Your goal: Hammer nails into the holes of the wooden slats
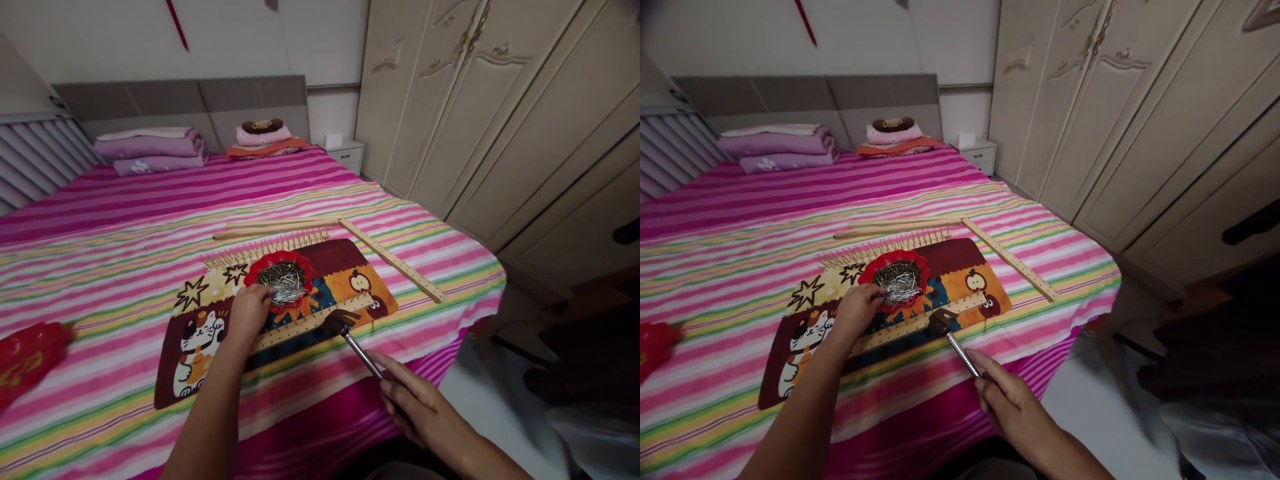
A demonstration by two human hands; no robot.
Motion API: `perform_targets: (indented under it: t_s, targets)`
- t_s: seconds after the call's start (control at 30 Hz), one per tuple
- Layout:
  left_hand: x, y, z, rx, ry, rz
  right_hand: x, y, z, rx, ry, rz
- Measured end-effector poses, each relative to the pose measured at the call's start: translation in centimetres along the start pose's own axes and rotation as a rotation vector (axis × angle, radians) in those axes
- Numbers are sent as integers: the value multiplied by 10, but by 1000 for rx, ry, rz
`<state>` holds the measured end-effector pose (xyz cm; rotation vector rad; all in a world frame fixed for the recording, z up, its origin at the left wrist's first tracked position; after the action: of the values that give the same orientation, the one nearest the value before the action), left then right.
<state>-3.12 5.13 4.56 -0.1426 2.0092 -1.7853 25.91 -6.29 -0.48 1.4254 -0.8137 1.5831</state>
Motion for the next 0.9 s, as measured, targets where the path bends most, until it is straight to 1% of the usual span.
perform_targets:
  t_s: [0.07, 0.17, 0.23, 0.33, 0.47, 0.63, 0.73, 0.8, 0.9]
  targets:
    - [-8, 8, -9, 48, 42, -144, -3, -2, 0, -13, 14, -6]
    - [-10, 15, -16, 117, 62, -269, -9, -3, -1, -5, 12, -7]
    - [-10, 16, -17, 140, 65, -296, -13, -5, -3, -6, -6, -6]
    - [-8, 13, -18, 143, 59, -276, -16, -7, -5, -18, -14, -8]
    - [1, 5, -17, 146, 34, -144, -17, -8, -4, -44, 15, -23]
    - [16, -5, -13, 173, -63, 244, -21, -6, -6, -37, 3, -12]
    - [30, -13, -6, 129, -171, 438, -25, -5, -6, -35, -4, 1]
    - [43, -22, 4, 78, -250, 489, -25, -5, -5, -35, -7, 3]
    - [66, -37, 23, 31, -357, 489, -22, -5, -3, -43, -10, -4]
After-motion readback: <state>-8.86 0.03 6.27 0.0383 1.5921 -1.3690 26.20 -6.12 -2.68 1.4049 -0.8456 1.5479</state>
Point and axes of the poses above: each hand's wrist, its own z-axis away from the middle knuckle, its own y-axis out of the palm, x = y × z, the point moved 8 cm from there along -z, towards the middle knuckle, and after that the axes turned 15 degrees about -y, right-handed, at the moved point
